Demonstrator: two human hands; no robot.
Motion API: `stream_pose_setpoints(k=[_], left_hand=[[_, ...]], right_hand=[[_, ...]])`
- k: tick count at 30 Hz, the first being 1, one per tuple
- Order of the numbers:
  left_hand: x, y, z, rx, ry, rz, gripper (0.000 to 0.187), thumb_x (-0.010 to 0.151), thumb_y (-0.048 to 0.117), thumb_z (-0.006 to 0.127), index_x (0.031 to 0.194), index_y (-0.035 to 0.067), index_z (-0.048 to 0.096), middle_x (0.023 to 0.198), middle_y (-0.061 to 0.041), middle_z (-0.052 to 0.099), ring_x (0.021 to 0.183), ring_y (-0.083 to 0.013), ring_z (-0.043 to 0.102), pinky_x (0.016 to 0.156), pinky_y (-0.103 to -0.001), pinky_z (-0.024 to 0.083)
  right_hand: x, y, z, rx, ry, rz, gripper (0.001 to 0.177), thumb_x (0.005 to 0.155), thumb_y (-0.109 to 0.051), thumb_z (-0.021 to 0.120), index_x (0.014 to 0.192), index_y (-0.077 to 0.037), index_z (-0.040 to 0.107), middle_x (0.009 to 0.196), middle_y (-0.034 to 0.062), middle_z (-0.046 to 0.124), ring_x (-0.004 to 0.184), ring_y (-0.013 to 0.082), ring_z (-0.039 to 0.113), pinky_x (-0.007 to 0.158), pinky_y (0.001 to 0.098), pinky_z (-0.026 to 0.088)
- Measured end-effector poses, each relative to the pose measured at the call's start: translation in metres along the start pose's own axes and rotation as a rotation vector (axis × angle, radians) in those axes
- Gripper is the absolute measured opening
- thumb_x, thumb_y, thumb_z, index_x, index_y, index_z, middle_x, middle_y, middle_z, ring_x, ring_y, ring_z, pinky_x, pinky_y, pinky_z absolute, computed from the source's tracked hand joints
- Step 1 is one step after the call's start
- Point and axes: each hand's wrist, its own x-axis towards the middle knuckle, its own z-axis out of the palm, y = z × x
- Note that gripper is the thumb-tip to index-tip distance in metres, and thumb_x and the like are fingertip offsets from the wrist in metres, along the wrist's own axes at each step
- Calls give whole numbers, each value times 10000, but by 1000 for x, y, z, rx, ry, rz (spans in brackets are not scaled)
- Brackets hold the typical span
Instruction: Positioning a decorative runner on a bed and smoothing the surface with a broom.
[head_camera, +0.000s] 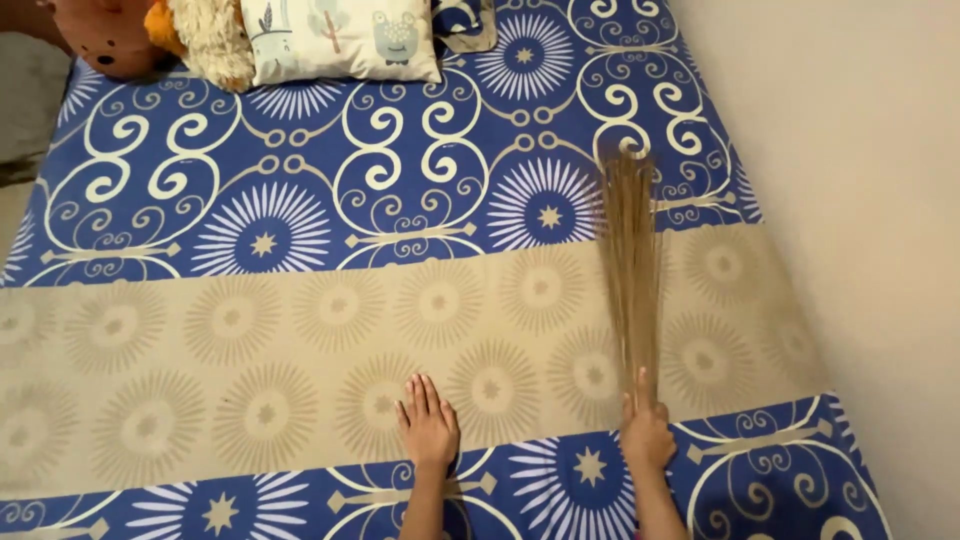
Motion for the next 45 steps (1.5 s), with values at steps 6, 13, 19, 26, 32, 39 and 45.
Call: stream_pose_setpoints(k=[6,13,19,26,32,39,45], left_hand=[[46,59,17,-80,-4,97,592,965,342,281,1506,101,269,1561,-53,300,1468,-164,196,1174,-436,105],[63,89,30,-95,-10,121,629,911,350,342,1444,16,341,1540,-145,310,1466,-263,200,1187,-474,117],[63,94,17,-150,-34,66,626,976,370,252,1517,58,210,1593,-89,207,1472,-211,173,1185,-432,98],[60,99,19,-87,158,97,596,982,353,292,1498,54,305,1563,-131,310,1449,-262,280,1176,-457,190],[58,142,35,-174,-41,269,590,984,334,271,1503,55,258,1561,-98,290,1461,-223,208,1183,-467,74],[39,171,30,-129,73,263,578,988,358,285,1483,66,338,1550,-98,332,1436,-216,292,1182,-445,134],[29,169,27,-142,-128,262,605,986,371,214,1513,73,222,1592,-95,195,1466,-216,168,1193,-442,24]], right_hand=[[-18,-76,22,96,-22,-319,574,949,-484,363,1487,-543,172,926,88,603,779,302,650,668,478,513],[3,-117,67,-226,414,-774,679,859,-620,530,1461,-534,228,804,14,578,315,168,478,291,365,427],[75,-18,10,-122,-70,-160,622,935,-581,321,1505,-545,76,1024,90,605,736,307,684,644,479,541],[69,26,-62,-23,7,158,600,982,-502,331,1540,-488,112,1046,190,580,856,419,683,737,550,541],[32,-9,5,202,-3,-374,700,890,-333,571,1475,-520,236,970,-10,594,796,186,617,766,342,505],[18,-2,20,-272,395,-513,750,826,-585,615,1472,-504,243,746,13,554,352,168,517,324,378,458],[38,108,-19,-55,-51,87,638,943,-571,311,1531,-488,75,1059,119,621,762,360,704,611,525,554]])
